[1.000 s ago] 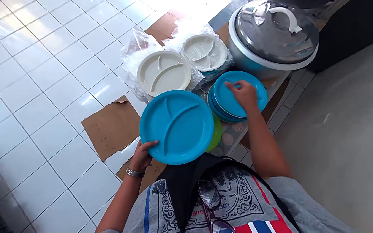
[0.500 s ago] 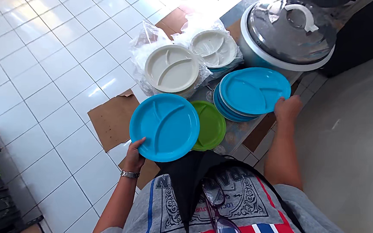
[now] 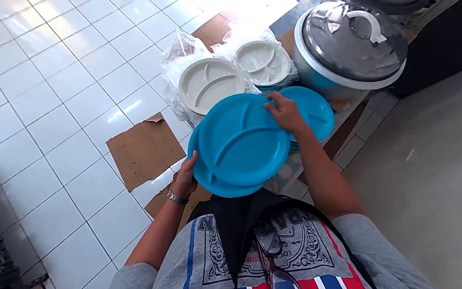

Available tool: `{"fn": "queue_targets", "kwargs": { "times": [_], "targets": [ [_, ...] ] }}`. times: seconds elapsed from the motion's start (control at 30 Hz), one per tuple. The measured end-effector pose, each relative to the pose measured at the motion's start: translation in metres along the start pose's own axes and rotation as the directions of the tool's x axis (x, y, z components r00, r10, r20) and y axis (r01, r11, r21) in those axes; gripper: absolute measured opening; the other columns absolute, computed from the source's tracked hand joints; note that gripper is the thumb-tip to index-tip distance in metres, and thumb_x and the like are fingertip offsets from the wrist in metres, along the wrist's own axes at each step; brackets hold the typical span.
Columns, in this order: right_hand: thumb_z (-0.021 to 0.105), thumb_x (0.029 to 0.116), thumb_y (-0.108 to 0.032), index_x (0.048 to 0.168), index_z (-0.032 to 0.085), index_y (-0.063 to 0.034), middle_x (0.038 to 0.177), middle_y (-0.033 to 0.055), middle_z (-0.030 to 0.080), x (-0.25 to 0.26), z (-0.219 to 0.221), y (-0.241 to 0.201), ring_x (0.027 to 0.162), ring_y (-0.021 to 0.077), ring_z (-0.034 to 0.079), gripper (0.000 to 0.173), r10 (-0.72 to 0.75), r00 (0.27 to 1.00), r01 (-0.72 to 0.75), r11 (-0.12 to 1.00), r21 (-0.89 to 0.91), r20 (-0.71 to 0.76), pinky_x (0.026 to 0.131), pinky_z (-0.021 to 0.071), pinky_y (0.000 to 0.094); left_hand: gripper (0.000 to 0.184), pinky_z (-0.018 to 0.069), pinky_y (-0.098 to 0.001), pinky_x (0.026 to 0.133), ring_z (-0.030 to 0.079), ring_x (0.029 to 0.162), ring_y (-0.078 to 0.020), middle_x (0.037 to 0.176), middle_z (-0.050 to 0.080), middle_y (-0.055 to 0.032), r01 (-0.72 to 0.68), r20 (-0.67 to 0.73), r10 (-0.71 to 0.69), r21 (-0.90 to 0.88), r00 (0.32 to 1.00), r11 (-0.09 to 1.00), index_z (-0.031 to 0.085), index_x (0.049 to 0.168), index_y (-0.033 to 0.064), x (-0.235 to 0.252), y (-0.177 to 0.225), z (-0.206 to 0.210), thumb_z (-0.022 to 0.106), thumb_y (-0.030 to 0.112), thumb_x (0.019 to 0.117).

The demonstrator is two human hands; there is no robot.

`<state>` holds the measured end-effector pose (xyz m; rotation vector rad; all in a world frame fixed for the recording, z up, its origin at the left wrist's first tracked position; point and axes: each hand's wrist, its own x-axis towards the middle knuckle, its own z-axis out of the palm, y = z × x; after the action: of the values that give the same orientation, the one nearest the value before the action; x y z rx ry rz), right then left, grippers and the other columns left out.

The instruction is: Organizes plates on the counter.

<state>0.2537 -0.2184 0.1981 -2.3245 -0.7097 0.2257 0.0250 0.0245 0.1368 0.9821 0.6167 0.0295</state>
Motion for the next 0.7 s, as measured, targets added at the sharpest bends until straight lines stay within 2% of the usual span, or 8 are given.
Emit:
{"fn": "queue_targets", "kwargs": {
  "times": [0.07,0.13,0.2,0.3,0.4,0.5,0.6,0.7],
  "targets": [
    [0.062,0.1036,-0.023,0.136,0.057,-0.0021,0.117,0.0262,0.069,0.012,0.014,-0.005,0.110,0.0433,0.068,0.039,0.036,0.984,-0.036,0.999,0.000,0.172,0.097,0.0504,0.0631,0.039,0.0609,-0.0313,0.085,0.073,0.094,-0.0127,0.102,0.074,-0.0056,-0.014,0.056,0.013,0.020,0.998,1.000,0.056,0.128,0.0086,0.003,-0.001,0.000,0.026,0.029,0.1137],
    [0.078,0.0933,-0.025,0.146,0.048,-0.0089,0.125,0.0260,0.066,0.018,0.020,-0.002,0.115,0.0425,0.065,0.062,0.112,0.941,-0.136,0.989,0.053,0.319,0.100,0.0492,0.0637,0.039,0.0602,-0.0317,0.088,0.072,0.097,-0.0127,0.105,0.073,-0.0059,-0.044,0.098,0.038,0.062,0.994,0.997,0.055,0.131,0.0083,0.006,-0.002,-0.005,0.028,0.030,0.1130],
    [0.088,0.0819,-0.021,0.148,0.048,-0.0113,0.128,0.0245,0.065,0.022,0.028,0.008,0.117,0.0395,0.064,0.078,0.136,0.918,-0.188,0.976,0.107,0.373,0.102,0.0497,0.0613,0.038,0.0598,-0.0318,0.089,0.071,0.098,-0.0123,0.107,0.072,-0.0053,-0.051,0.138,0.037,0.102,0.990,0.993,0.053,0.134,0.0085,0.005,-0.002,-0.009,0.031,0.030,0.1120],
    [0.095,0.0731,-0.029,0.145,0.052,-0.0111,0.126,0.0253,0.066,0.029,0.047,0.016,0.117,0.0438,0.063,0.086,0.185,0.893,-0.196,0.980,-0.014,0.411,0.101,0.0473,0.0672,0.034,0.0599,-0.0300,0.087,0.071,0.097,-0.0097,0.105,0.073,-0.0011,-0.025,0.228,-0.007,0.135,0.974,0.991,0.054,0.129,0.0112,-0.001,0.004,-0.012,0.039,0.031,0.1056],
    [0.091,0.0752,-0.046,0.138,0.056,-0.0090,0.121,0.0244,0.067,0.028,0.054,0.010,0.115,0.0439,0.063,0.081,0.303,0.846,-0.268,0.953,-0.142,0.439,0.097,0.0472,0.0688,0.043,0.0613,-0.0318,0.084,0.072,0.094,-0.0126,0.104,0.073,-0.0039,0.017,0.238,-0.064,0.193,0.969,0.981,0.053,0.130,0.0089,0.000,0.008,-0.012,0.061,0.023,0.0902],
    [0.082,0.0805,-0.059,0.128,0.064,-0.0059,0.120,0.0228,0.068,0.024,0.050,-0.005,0.115,0.0422,0.063,0.074,0.376,0.835,-0.316,0.925,-0.209,0.402,0.097,0.0463,0.0679,0.040,0.0626,-0.0356,0.078,0.073,0.088,-0.0177,0.100,0.072,-0.0100,0.045,0.109,-0.063,0.158,0.992,0.986,0.052,0.125,0.0018,0.002,0.003,-0.006,0.055,-0.005,0.0864],
    [0.079,0.0849,-0.056,0.129,0.063,-0.0079,0.116,0.0210,0.069,0.022,0.044,-0.013,0.111,0.0406,0.065,0.067,0.340,0.872,-0.302,0.940,-0.160,0.353,0.094,0.0477,0.0668,0.038,0.0628,-0.0351,0.073,0.072,0.082,-0.0173,0.094,0.071,-0.0101,0.067,-0.028,-0.064,0.112,0.998,0.991,0.051,0.122,0.0009,0.003,-0.005,0.001,0.049,-0.011,0.0856],
    [0.072,0.0944,-0.048,0.138,0.058,-0.0053,0.110,0.0215,0.071,0.011,0.022,0.009,0.100,0.0380,0.069,0.062,0.300,0.940,-0.320,0.940,0.115,0.161,0.091,0.0526,0.0622,0.033,0.0628,-0.0334,0.069,0.072,0.077,-0.0161,0.090,0.071,-0.0095,0.050,-0.098,-0.043,0.072,0.994,0.996,0.052,0.116,0.0004,0.004,-0.007,0.000,0.049,-0.011,0.0852]
  ]
}}
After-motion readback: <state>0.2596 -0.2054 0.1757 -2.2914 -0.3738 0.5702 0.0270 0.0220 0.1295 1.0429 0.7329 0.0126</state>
